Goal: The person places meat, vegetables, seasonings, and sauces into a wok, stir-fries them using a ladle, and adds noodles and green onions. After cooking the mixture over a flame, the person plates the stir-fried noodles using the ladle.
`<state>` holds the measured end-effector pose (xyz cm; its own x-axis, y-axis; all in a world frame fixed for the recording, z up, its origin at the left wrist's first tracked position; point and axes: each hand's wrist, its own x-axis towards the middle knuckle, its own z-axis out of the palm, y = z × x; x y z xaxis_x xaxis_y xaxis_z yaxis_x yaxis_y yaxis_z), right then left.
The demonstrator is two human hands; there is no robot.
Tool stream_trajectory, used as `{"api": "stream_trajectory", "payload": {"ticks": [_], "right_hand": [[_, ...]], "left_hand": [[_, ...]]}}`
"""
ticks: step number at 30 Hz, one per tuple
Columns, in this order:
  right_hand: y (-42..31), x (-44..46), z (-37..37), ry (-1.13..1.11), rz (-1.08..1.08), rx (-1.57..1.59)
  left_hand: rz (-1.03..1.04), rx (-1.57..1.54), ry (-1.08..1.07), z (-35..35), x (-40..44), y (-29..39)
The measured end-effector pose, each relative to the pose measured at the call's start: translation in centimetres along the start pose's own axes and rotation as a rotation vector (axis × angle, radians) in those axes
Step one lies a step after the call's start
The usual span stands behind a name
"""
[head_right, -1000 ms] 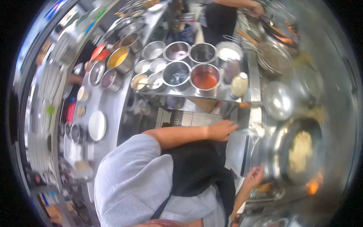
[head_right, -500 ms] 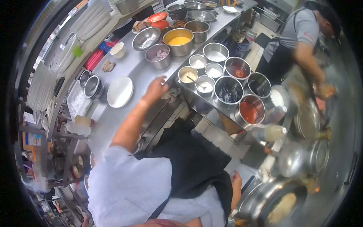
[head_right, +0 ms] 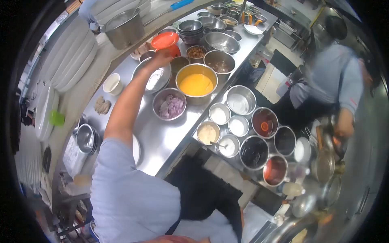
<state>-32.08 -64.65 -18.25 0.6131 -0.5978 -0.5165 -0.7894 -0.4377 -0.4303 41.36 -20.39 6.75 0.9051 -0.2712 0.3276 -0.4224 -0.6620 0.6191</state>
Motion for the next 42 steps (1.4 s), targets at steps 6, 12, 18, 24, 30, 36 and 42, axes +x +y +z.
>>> {"api": "stream_trajectory", "payload": {"ticks": [6, 12, 18, 24, 30, 36, 42], "right_hand": [[-4.7, -0.6, 0.7, -0.015, 0.120, -0.015], [-6.8, -0.8, 0.8, -0.019, 0.180, -0.021], [-7.4, -0.8, 1.2, -0.030, 0.208, -0.012], [-7.9, -0.8, 1.4, -0.037, 0.215, -0.005], [-7.8, -1.1, 1.9, -0.047, 0.216, 0.002], [-7.4, -1.5, 2.2, -0.052, 0.215, 0.003], [-7.1, -2.1, 2.8, -0.059, 0.216, 0.016]], "left_hand": [[-0.022, 0.459, -0.569, 7.4, 7.7, -5.0], [0.066, 0.587, -0.728, 15.3, 8.9, -12.7], [0.204, 0.492, -0.669, 14.2, 9.0, -12.2], [0.201, 0.619, -0.755, 8.7, 9.2, -8.0], [0.121, 0.233, -0.553, 8.3, 9.2, -11.1], [0.060, 0.116, -0.487, 6.8, 8.7, -9.9], [-0.125, -0.015, -0.382, 4.2, 8.1, -6.9]]}}
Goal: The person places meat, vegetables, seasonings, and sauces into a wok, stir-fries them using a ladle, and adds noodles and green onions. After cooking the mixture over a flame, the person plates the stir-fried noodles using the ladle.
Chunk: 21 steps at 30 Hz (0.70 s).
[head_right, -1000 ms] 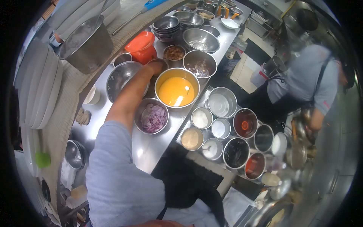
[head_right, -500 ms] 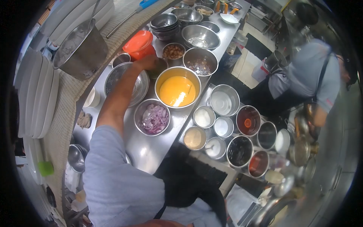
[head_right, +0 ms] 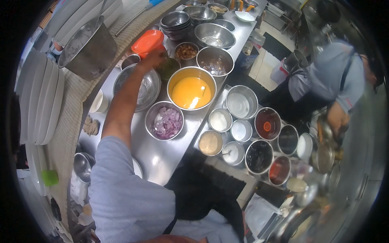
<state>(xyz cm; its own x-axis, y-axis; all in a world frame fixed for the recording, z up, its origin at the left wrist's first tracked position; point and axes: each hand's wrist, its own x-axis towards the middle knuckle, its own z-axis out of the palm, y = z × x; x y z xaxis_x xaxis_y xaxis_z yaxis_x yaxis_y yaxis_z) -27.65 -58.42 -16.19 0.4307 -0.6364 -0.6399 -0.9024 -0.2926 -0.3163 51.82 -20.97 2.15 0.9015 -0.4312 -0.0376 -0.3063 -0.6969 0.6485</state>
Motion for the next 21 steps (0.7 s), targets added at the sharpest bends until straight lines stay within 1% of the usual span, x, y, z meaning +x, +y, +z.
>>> {"api": "stream_trajectory", "payload": {"ticks": [3, 4, 6, 9, 12, 15, 18, 21], "right_hand": [[-0.4, -0.3, 0.1, 0.001, -0.004, 0.015], [-0.7, 0.2, -0.4, 0.002, -0.026, 0.025], [-0.1, 0.1, 0.0, -0.002, -0.029, 0.031], [1.1, -0.2, 1.1, -0.007, -0.037, 0.046], [2.5, -0.5, 1.6, -0.005, -0.052, 0.072], [4.5, -1.3, 2.3, -0.007, -0.063, 0.111], [7.6, -2.0, 2.9, -0.005, -0.066, 0.156], [12.2, -4.3, 4.7, -0.007, -0.045, 0.223]], "left_hand": [[0.123, -0.223, -0.001, -0.8, 0.3, -1.9], [0.070, -0.362, 0.020, -1.0, 0.1, -2.4], [-0.035, -0.639, 0.063, -2.2, -1.7, -0.9], [-0.113, -0.875, 0.066, -2.7, -3.2, -0.1], [-0.105, -0.857, 0.098, -2.8, -5.7, 2.2], [-0.037, -0.828, 0.009, -1.4, -7.5, 2.9], [-0.111, -0.794, -0.099, -0.8, -13.4, 9.4], [-0.108, -0.768, -0.190, 2.2, -16.7, 12.1]]}}
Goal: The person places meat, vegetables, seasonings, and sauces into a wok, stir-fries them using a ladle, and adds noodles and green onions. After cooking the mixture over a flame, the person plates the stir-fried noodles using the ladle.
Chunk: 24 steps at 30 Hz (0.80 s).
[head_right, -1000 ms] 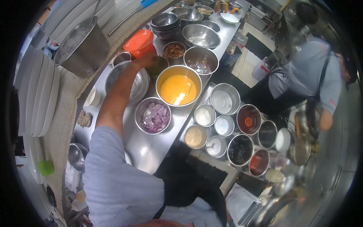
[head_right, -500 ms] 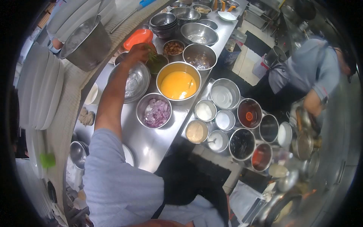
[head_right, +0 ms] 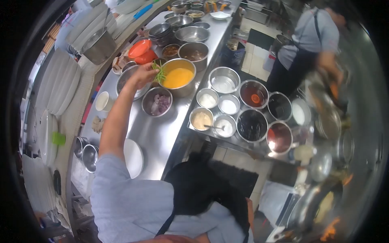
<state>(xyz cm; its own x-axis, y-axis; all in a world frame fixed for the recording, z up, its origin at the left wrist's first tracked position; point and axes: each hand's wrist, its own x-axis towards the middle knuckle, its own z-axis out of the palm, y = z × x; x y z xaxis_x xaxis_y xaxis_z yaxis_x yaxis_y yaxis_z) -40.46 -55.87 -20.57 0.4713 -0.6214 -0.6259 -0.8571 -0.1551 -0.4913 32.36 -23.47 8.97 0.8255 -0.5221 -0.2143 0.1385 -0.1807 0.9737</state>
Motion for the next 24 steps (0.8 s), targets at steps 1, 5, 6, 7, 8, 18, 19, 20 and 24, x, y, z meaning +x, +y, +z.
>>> {"api": "stream_trajectory", "payload": {"ticks": [1, 5, 6, 7, 8, 18, 19, 20, 24], "right_hand": [[1.9, -0.9, 0.1, 0.002, 0.011, 0.025], [9.6, -5.2, 1.3, 0.018, 0.064, 0.143], [11.4, -6.4, 1.7, 0.025, 0.081, 0.178], [13.4, -7.6, 2.2, 0.037, 0.096, 0.217], [15.4, -8.8, 2.8, 0.054, 0.111, 0.260], [25.2, -20.3, 8.4, 0.185, 0.459, 0.912], [25.4, -21.4, 9.0, 0.203, 0.486, 0.961], [25.3, -22.2, 9.7, 0.219, 0.509, 1.006], [23.8, -25.6, 12.7, 0.353, 0.582, 0.984]], "left_hand": [[-0.030, 0.059, -0.043, 1.9, -1.2, 0.2], [-0.061, -0.017, -0.170, 11.4, -5.9, -0.8], [-0.070, 0.035, -0.208, 13.6, -6.7, -1.1], [-0.077, 0.086, -0.256, 16.1, -7.4, -1.5], [-0.081, 0.139, -0.313, 18.8, -8.1, -1.9], [-0.250, 0.042, -0.965, 51.7, -14.8, -4.4], [-0.261, 0.100, -0.997, 55.1, -15.3, -4.2], [-0.237, 0.114, -1.099, 58.3, -15.7, -3.8], [-0.207, 0.133, -1.266, 72.6, -18.3, -2.4]]}}
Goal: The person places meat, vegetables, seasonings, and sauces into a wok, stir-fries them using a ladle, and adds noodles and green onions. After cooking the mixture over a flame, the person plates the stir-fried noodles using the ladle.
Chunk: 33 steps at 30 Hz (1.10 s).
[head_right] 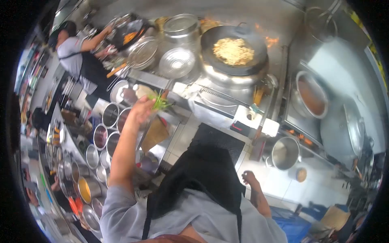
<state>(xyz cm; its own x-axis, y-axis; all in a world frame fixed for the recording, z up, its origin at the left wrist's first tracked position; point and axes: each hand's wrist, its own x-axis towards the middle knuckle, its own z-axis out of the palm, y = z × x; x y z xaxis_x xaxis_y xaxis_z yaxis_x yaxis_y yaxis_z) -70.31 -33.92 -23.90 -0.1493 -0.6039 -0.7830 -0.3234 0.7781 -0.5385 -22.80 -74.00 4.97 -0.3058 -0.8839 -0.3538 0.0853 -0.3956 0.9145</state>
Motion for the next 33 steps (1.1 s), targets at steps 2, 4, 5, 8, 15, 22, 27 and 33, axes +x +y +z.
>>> {"api": "stream_trajectory", "payload": {"ticks": [2, 4, 5, 8, 15, 22, 27, 33], "right_hand": [[0.8, -2.0, 0.7, 0.030, -0.037, -0.058], [3.5, -2.1, 1.9, 0.074, -0.083, -0.087], [6.2, -1.2, 3.0, 0.130, -0.105, -0.076], [9.0, -1.1, 5.5, 0.142, -0.028, 0.210], [-2.2, -0.6, 7.9, 0.502, 0.024, 0.204], [-2.8, 2.0, 11.9, 0.673, -0.144, 0.048], [-12.7, -5.9, 9.2, 0.589, 0.243, 0.240], [-11.6, -6.0, 5.0, 0.837, 0.123, 0.225]], "left_hand": [[0.005, -0.036, -0.091, 4.6, 4.8, 3.4], [0.053, -0.044, -0.189, 7.8, 10.7, 5.8], [0.056, -0.044, -0.242, 9.4, 13.5, 7.3], [0.109, -0.021, -0.366, 14.6, 20.5, 11.7], [0.154, -0.200, -0.647, 26.6, 36.6, 20.1], [0.147, 0.462, -0.488, 32.3, 44.4, 17.9], [0.207, 0.978, -0.589, 34.3, 46.8, 19.0], [0.443, 1.370, -0.549, 36.7, 46.3, 21.4]]}}
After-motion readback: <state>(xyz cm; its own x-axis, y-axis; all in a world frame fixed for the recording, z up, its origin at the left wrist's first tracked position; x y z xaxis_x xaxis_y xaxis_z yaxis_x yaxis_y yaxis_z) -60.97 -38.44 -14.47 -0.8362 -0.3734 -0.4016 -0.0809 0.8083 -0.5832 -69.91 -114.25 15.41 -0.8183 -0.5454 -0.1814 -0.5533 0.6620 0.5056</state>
